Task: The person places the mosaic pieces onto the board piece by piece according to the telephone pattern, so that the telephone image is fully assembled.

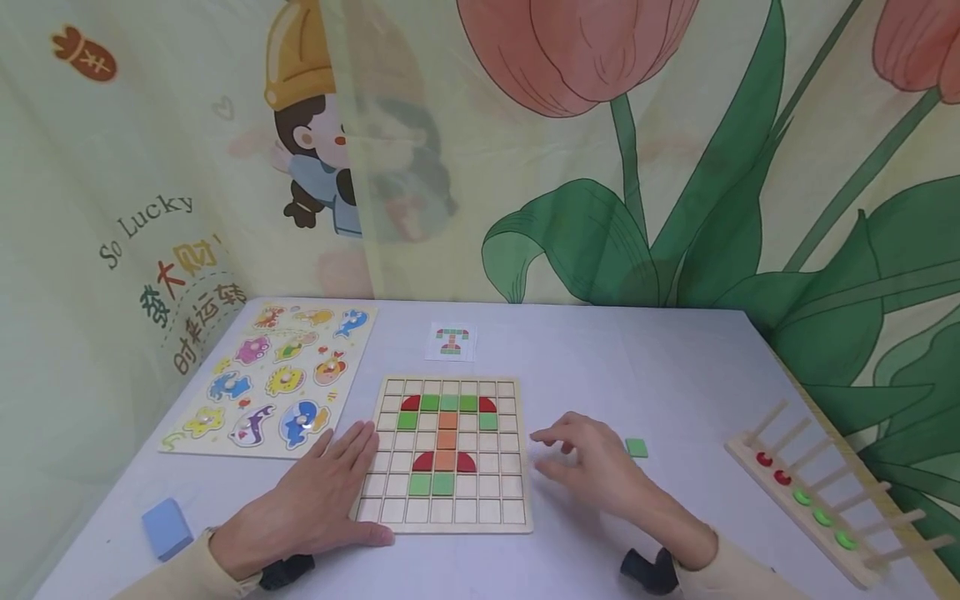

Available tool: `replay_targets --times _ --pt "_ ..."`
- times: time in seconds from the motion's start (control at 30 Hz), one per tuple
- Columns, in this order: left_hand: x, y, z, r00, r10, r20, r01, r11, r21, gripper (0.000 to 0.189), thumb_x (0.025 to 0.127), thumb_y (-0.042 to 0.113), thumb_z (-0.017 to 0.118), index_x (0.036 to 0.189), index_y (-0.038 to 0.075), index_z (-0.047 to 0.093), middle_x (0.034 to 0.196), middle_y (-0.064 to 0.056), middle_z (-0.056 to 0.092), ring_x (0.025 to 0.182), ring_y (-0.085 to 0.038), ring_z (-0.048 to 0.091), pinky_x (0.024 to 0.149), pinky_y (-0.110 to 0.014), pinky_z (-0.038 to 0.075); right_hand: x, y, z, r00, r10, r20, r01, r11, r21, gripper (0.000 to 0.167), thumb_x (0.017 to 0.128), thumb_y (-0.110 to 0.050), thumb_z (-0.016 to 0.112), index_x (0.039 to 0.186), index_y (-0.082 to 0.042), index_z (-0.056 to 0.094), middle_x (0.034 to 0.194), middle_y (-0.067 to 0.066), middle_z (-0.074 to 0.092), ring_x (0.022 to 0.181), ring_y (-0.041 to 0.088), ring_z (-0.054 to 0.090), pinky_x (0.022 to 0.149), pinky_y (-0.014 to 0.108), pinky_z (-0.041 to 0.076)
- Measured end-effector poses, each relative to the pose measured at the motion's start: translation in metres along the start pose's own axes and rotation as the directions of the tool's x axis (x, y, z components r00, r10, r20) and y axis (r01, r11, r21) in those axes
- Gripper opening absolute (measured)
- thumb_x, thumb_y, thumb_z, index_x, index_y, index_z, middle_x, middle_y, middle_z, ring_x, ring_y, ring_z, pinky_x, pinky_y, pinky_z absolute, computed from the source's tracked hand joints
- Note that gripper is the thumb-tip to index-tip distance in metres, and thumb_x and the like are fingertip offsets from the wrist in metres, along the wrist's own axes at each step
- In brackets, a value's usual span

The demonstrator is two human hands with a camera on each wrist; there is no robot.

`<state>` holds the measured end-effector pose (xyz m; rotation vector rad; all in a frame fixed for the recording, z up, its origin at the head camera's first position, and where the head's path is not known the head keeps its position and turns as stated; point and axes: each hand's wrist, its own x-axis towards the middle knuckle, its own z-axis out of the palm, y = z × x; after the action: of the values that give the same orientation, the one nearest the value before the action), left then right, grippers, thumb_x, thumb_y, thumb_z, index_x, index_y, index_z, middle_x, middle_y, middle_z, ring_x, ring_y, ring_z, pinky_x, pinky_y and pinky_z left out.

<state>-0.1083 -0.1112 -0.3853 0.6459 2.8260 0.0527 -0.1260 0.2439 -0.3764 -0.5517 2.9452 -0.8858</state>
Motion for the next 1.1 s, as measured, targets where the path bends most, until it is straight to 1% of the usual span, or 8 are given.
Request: replay_targets --times 0.1,0.23,0.4,0.53,0.63,0.73,0.97,1.1 --pt "0.0 0.0 0.0 1.0 0.001 0.001 -0.001 1.0 -0.011 0.123 0.073 0.083 0.067 0.155 -0.004 0.037 0.166 -0.02 0.033 0.157 -0.036 0.028 0.126 -0.06 0.024 -0.011 0.015 -0.01 0.993 0.076 -0.086 -0.08 0.996 -0.042 0.032 0.082 -0.016 0.085 0.114 -0.016 0.079 0.1 -0.002 0.074 0.086 0.015 0.059 0.059 0.021 0.045" --pt "0.001 0.001 0.0 1.0 0.003 0.001 -0.003 1.0 -0.024 0.123 0.073 0.082 0.068 0.155 -0.004 0.037 0.167 -0.02 0.033 0.157 -0.036 0.027 0.126 -0.061 0.023 -0.028 0.039 -0.021 0.974 0.17 -0.148 -0.186 0.977 -0.101 0.035 0.081 -0.017 0.086 0.114 -0.014 0.079 0.101 0.001 0.073 0.085 0.016 0.059 0.056 0.02 0.045" --pt "0.001 0.001 -0.001 1.0 0.0 0.008 0.001 1.0 -0.023 0.123 0.073 0.083 0.068 0.156 -0.004 0.037 0.167 -0.02 0.033 0.158 -0.036 0.027 0.126 -0.061 0.023 -0.045 0.07 -0.034 0.961 0.241 -0.138 -0.26 0.956 -0.136 0.04 0.081 -0.019 0.087 0.118 -0.009 0.077 0.105 0.007 0.073 0.088 0.019 0.061 0.056 0.021 0.044" --pt "0.001 0.0 -0.002 1.0 -0.005 0.011 0.005 1.0 -0.021 0.123 0.073 0.082 0.069 0.156 -0.003 0.037 0.167 -0.019 0.033 0.158 -0.036 0.027 0.127 -0.061 0.022 -0.05 0.086 -0.04 0.947 0.3 -0.119 -0.315 0.936 -0.154 0.046 0.08 -0.021 0.087 0.121 -0.005 0.075 0.108 0.014 0.073 0.088 0.021 0.061 0.056 0.021 0.044" --pt "0.001 0.0 -0.001 1.0 -0.007 0.007 0.007 1.0 -0.023 0.122 0.073 0.081 0.07 0.155 -0.003 0.038 0.167 -0.019 0.033 0.157 -0.036 0.027 0.127 -0.061 0.022 -0.05 0.092 -0.04 0.943 0.311 -0.118 -0.327 0.929 -0.17 0.049 0.079 -0.021 0.088 0.122 -0.002 0.074 0.108 0.017 0.072 0.086 0.021 0.059 0.055 0.021 0.043" --pt "0.001 0.0 -0.001 1.0 -0.008 0.007 0.009 1.0 -0.026 0.122 0.072 0.081 0.071 0.155 -0.003 0.038 0.166 -0.019 0.034 0.157 -0.036 0.028 0.127 -0.061 0.022 -0.047 0.095 -0.039 0.946 0.302 -0.114 -0.32 0.928 -0.191 0.049 0.079 -0.02 0.087 0.122 -0.001 0.073 0.106 0.017 0.072 0.083 0.019 0.057 0.054 0.021 0.042" --pt "0.001 0.002 -0.002 1.0 -0.009 0.019 0.009 1.0 -0.024 0.123 0.072 0.081 0.07 0.156 -0.002 0.037 0.167 -0.018 0.033 0.157 -0.035 0.027 0.127 -0.06 0.022 -0.038 0.099 -0.037 0.965 0.243 -0.099 -0.26 0.941 -0.216 0.042 0.08 -0.013 0.086 0.119 -0.001 0.075 0.103 0.012 0.072 0.078 0.017 0.052 0.054 0.021 0.038" --pt "0.001 0.002 -0.002 1.0 -0.005 0.013 0.005 1.0 -0.016 0.123 0.073 0.082 0.069 0.156 -0.003 0.037 0.167 -0.019 0.033 0.157 -0.035 0.027 0.127 -0.06 0.022 -0.034 0.099 -0.035 0.967 0.233 -0.102 -0.25 0.945 -0.212 0.039 0.079 -0.009 0.086 0.116 -0.002 0.077 0.101 0.011 0.072 0.078 0.017 0.052 0.054 0.021 0.039"
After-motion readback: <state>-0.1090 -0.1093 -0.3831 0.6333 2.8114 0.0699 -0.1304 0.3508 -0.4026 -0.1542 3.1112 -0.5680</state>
